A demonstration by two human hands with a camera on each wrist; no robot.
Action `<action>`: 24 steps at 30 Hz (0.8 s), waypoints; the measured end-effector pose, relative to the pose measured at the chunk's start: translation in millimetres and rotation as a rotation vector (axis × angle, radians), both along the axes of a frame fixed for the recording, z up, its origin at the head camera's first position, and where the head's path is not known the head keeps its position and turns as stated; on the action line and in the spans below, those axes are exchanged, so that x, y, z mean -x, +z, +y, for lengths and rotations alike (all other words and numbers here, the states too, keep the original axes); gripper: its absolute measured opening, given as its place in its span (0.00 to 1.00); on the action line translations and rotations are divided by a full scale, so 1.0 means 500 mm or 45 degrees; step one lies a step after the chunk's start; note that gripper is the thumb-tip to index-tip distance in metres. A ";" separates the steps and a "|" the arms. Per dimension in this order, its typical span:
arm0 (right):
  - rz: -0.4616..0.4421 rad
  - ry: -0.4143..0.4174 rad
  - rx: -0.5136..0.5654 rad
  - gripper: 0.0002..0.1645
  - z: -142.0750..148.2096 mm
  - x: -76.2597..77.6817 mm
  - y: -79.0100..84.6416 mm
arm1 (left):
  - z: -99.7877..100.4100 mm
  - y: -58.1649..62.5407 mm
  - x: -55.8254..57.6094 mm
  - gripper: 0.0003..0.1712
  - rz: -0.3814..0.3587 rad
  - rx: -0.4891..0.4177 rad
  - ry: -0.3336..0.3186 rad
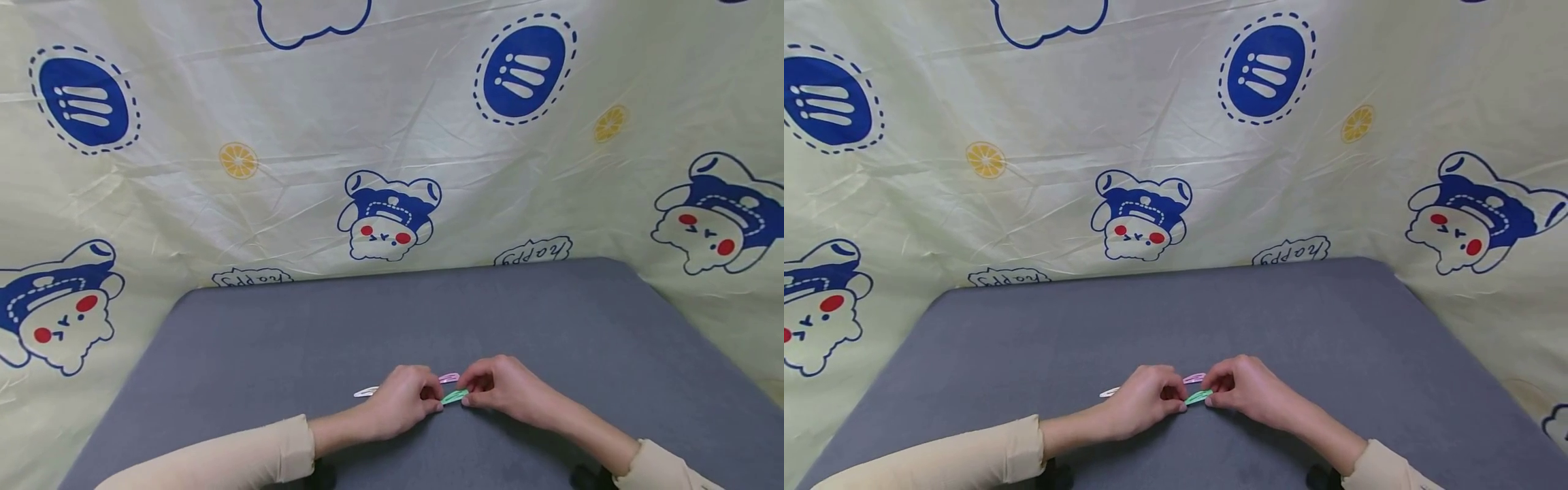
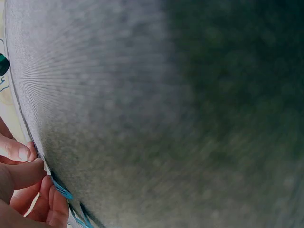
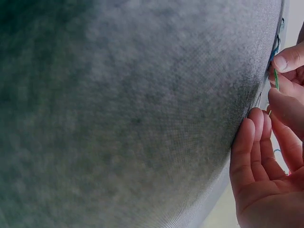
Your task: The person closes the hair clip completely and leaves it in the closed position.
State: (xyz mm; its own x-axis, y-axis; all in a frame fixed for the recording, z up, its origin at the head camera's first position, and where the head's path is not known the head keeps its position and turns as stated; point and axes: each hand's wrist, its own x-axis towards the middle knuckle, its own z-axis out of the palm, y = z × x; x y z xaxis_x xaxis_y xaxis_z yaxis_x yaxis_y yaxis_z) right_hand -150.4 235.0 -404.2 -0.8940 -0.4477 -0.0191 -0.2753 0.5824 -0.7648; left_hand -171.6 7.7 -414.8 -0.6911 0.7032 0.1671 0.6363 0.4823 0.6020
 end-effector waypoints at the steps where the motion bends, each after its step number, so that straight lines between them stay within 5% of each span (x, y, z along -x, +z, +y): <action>1: -0.001 0.003 0.000 0.07 0.000 0.000 -0.001 | 0.001 0.000 0.000 0.08 0.003 0.011 -0.006; 24: 0.021 0.025 -0.003 0.07 -0.001 0.009 -0.009 | 0.012 0.000 -0.007 0.06 0.035 0.027 0.092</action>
State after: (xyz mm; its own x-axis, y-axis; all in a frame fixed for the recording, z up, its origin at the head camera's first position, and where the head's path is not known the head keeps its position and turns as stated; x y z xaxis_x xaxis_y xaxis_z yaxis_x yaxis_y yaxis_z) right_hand -154.9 234.4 -408.8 -0.8852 -0.4652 -0.0059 -0.2992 0.5789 -0.7586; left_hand -168.0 13.6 -414.6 -0.7357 0.6550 0.1724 0.6156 0.5404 0.5736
